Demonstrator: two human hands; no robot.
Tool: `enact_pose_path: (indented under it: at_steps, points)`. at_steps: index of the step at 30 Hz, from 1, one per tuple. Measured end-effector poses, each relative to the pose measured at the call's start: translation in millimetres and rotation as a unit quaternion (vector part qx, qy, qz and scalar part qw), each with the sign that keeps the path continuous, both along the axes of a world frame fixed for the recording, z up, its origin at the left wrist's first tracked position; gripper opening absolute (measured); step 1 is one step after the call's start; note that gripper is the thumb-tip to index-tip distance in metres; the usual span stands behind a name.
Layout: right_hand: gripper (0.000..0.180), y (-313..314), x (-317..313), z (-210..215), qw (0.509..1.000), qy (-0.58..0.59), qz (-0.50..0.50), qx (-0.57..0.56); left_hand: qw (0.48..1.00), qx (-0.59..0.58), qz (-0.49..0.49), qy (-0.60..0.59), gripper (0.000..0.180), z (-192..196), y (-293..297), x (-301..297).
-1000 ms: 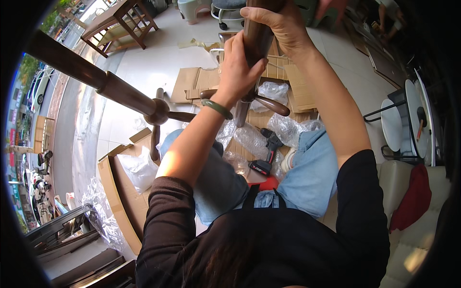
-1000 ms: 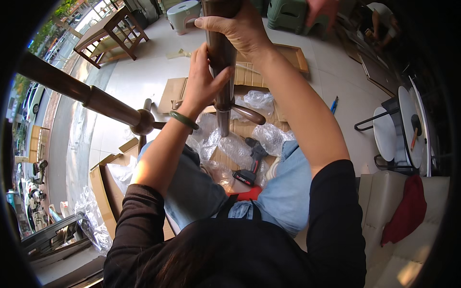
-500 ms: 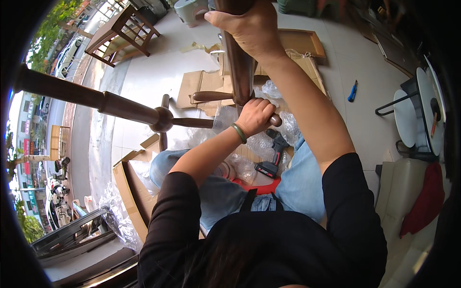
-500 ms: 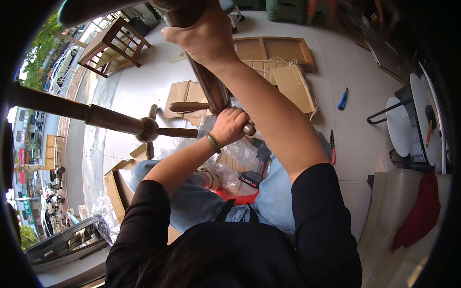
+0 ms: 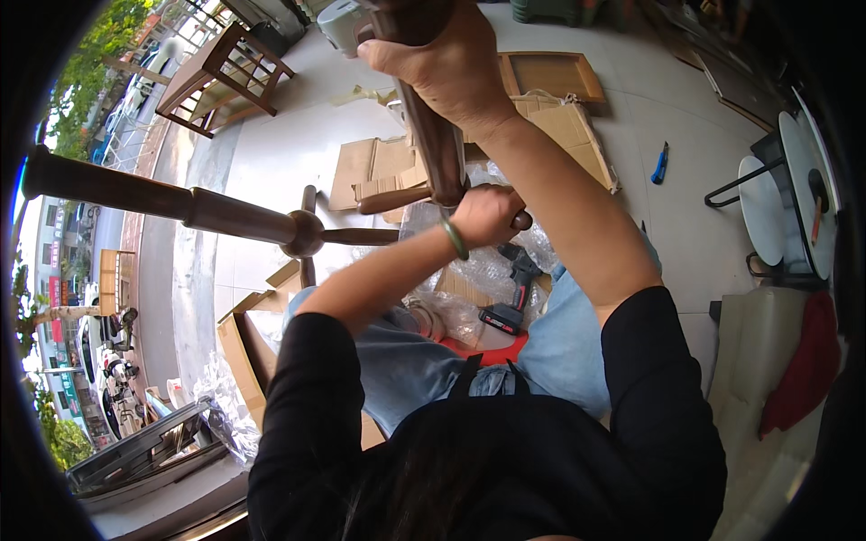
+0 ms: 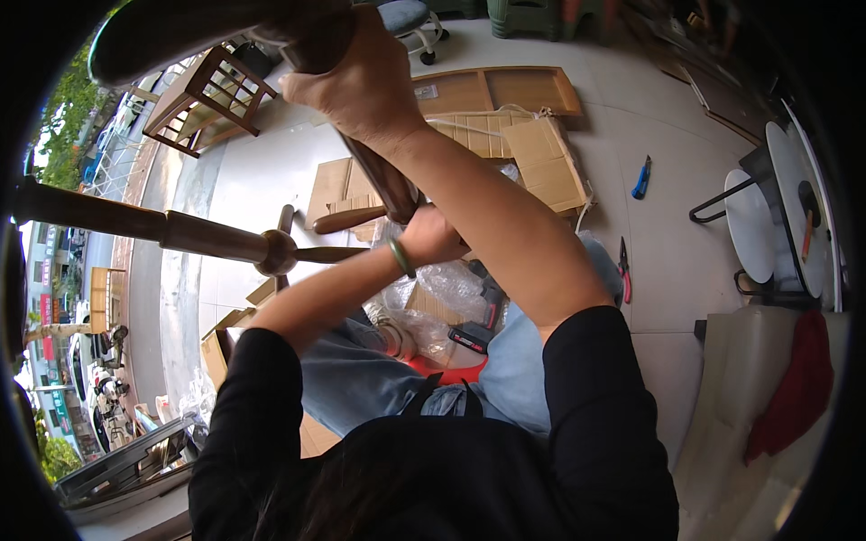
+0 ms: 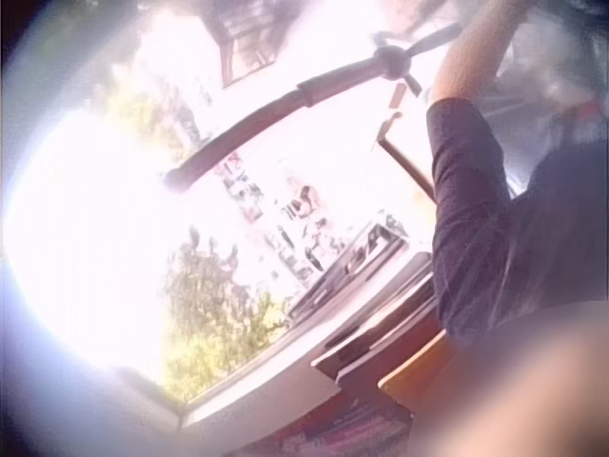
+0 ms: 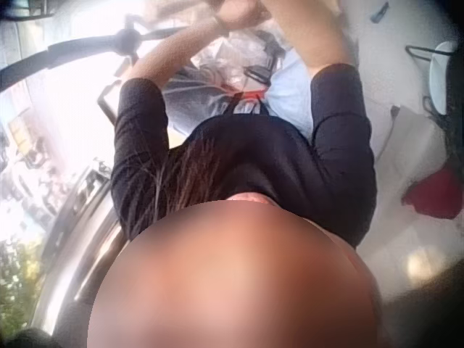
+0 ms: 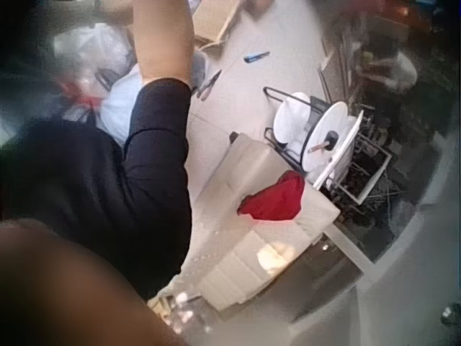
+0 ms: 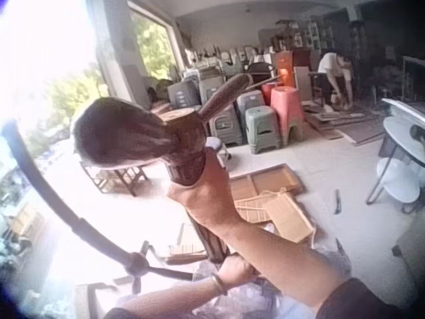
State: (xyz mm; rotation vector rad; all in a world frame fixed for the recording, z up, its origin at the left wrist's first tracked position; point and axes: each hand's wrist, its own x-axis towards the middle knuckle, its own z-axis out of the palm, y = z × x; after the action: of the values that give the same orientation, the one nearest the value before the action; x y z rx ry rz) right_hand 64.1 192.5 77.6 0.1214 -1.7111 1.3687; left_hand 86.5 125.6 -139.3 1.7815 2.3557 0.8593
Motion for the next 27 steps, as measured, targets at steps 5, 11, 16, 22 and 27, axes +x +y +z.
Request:
enact_pose_path:
  at_steps: [5, 11, 16, 22, 27]
  points:
    - [0.051, 8.8, -0.2, -0.1, 0.995, -0.011, 0.041, -0.093, 0.961, 0.217, 0.093, 0.147, 0.016, -7.8, -8.2, 25.4]
    - [0.055, 5.9, 7.6, -1.4, 0.998, 0.016, 0.016, -0.054, 0.951, -0.206, -0.188, -0.135, 0.01, 22.3, 18.9, -22.6]
    - [0.059, 3.1, 5.1, -3.2, 0.984, 0.162, -0.051, 0.046, 0.977, -0.151, -0.142, -0.057, 0.014, 19.5, 25.7, -14.5]
    - [0.045, 15.2, 2.6, -6.5, 0.997, 0.046, -0.028, -0.049, 0.966, 0.198, 0.067, 0.151, 0.015, -18.4, 5.5, 23.4]
    - [0.046, 21.0, 4.8, -7.6, 0.985, -0.028, 0.092, -0.144, 0.984, -0.121, -0.127, -0.012, 0.011, 4.8, 29.0, -15.2]
